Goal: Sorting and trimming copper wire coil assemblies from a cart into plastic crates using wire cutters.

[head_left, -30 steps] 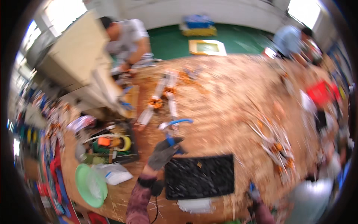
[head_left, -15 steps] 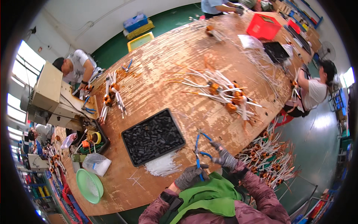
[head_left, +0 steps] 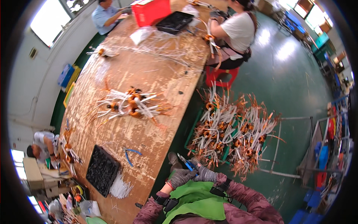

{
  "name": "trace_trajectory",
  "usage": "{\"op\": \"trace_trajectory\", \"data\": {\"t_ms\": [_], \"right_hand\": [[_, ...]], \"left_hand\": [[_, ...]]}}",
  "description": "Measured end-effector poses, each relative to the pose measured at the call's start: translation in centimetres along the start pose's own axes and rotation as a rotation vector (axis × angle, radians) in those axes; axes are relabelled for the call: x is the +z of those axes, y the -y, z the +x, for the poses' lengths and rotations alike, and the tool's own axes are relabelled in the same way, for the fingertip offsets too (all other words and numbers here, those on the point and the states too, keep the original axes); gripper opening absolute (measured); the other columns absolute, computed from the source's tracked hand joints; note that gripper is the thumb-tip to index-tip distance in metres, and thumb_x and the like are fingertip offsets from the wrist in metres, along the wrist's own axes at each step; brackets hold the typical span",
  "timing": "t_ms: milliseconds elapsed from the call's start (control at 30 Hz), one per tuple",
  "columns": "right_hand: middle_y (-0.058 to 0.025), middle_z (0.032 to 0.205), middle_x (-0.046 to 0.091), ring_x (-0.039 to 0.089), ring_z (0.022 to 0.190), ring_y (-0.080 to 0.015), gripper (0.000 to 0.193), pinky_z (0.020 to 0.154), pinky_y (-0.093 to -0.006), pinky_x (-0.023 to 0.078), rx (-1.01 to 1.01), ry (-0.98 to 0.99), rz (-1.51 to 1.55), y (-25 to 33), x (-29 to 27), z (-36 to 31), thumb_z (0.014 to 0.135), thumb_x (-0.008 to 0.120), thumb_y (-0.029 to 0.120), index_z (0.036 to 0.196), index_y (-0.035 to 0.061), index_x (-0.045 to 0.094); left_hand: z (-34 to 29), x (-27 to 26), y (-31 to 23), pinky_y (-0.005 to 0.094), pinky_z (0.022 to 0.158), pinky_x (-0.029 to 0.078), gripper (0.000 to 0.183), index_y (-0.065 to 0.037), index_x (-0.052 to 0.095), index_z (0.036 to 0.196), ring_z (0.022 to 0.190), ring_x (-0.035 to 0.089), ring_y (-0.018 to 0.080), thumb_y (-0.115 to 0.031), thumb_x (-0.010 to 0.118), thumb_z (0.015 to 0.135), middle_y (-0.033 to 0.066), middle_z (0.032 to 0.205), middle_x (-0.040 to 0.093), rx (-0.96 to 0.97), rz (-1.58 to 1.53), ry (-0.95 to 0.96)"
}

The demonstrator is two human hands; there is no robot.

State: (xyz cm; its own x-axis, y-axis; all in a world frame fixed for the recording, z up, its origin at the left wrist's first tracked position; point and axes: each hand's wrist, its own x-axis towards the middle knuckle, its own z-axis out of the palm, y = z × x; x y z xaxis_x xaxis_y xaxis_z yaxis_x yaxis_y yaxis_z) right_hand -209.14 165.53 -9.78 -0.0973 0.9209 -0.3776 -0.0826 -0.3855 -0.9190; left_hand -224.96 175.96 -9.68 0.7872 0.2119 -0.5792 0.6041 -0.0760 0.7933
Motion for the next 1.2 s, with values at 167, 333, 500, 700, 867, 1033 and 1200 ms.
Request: {"op": "trace_trajectory", "data": {"t_ms": [167,333,500,700,867,1033,1200], "right_hand": [[-0.0102,0.103,0.052,0.054,0.093,-0.0220,0.069,0.082,-0.0343,0.045,0.397,-0.389,0.155,-4.0,-5.4,-6.3,0.068,0.070,0.009,0.129,0.0075,0.039],[-0.0048,0.088,0.054,0.054,0.075,-0.0157,0.053,0.067,-0.0293,0.047,0.369,-0.935,0.337,-13.6,-5.3,-12.8,0.072,0.065,0.004,0.121,0.0070,0.043],[-0.0047,0.085,0.057,0.055,0.074,-0.0147,0.047,0.068,-0.0285,0.048,0.470,-1.089,0.655,-15.7,-4.2,-15.4,0.070,0.067,0.013,0.112,0.0038,0.047],[-0.0152,0.110,0.055,0.055,0.094,-0.0238,0.047,0.076,-0.0349,0.046,0.423,-1.068,0.622,-15.5,-5.5,-17.7,0.083,0.060,0.012,0.127,0.0041,0.043],[-0.0083,0.110,0.053,0.051,0.096,-0.0183,0.049,0.079,-0.0316,0.045,0.619,-1.053,0.493,-25.4,-2.9,-21.6,0.084,0.059,0.009,0.130,0.0062,0.042],[-0.0075,0.109,0.053,0.051,0.095,-0.0168,0.047,0.078,-0.0297,0.045,0.676,-1.075,0.741,-30.7,-1.6,-22.0,0.085,0.058,0.011,0.129,0.0065,0.042],[-0.0072,0.109,0.054,0.051,0.095,-0.0166,0.047,0.078,-0.0298,0.044,0.694,-1.060,0.751,-33.1,-0.2,-21.9,0.085,0.058,0.012,0.129,0.0068,0.042]], "left_hand": [[7.4,-0.1,-3.3,0.0385,0.062,0.047,0.041,-0.005,0.068,0.083,0.069,0.063,0.0305,-0.044,0.054,0.088,0.0144,0.074,0.064,0.064,0.294,0.205],[20.4,1.9,1.2,0.0391,0.067,0.049,0.036,-0.006,0.066,0.094,0.076,0.064,0.0291,-0.039,0.055,0.087,0.0139,0.083,0.066,0.032,0.216,0.264],[34.5,3.6,0.3,0.0378,0.075,0.049,0.040,-0.005,0.064,0.101,0.084,0.063,0.0304,-0.040,0.054,0.083,0.0161,0.091,0.066,-0.008,0.262,0.132],[51.8,0.5,2.8,0.0338,0.083,0.046,0.046,-0.001,0.061,0.108,0.097,0.061,0.0253,-0.036,0.064,0.080,0.0172,0.103,0.064,-0.184,0.115,-0.305],[63.0,-1.6,3.4,0.0394,0.082,0.048,0.050,-0.003,0.062,0.104,0.096,0.061,0.0320,-0.042,0.066,0.073,0.0173,0.103,0.063,-0.256,0.509,-0.694],[68.6,1.4,3.4,0.0461,0.085,0.046,0.076,0.000,0.045,0.124,0.102,0.058,0.0349,-0.047,0.067,0.069,0.0192,0.111,0.060,-0.532,0.431,-0.731],[69.5,3.5,4.8,0.0460,0.086,0.046,0.078,-0.001,0.044,0.126,0.103,0.057,0.0361,-0.047,0.069,0.068,0.0213,0.117,0.056,-0.477,0.347,-0.816]]}}
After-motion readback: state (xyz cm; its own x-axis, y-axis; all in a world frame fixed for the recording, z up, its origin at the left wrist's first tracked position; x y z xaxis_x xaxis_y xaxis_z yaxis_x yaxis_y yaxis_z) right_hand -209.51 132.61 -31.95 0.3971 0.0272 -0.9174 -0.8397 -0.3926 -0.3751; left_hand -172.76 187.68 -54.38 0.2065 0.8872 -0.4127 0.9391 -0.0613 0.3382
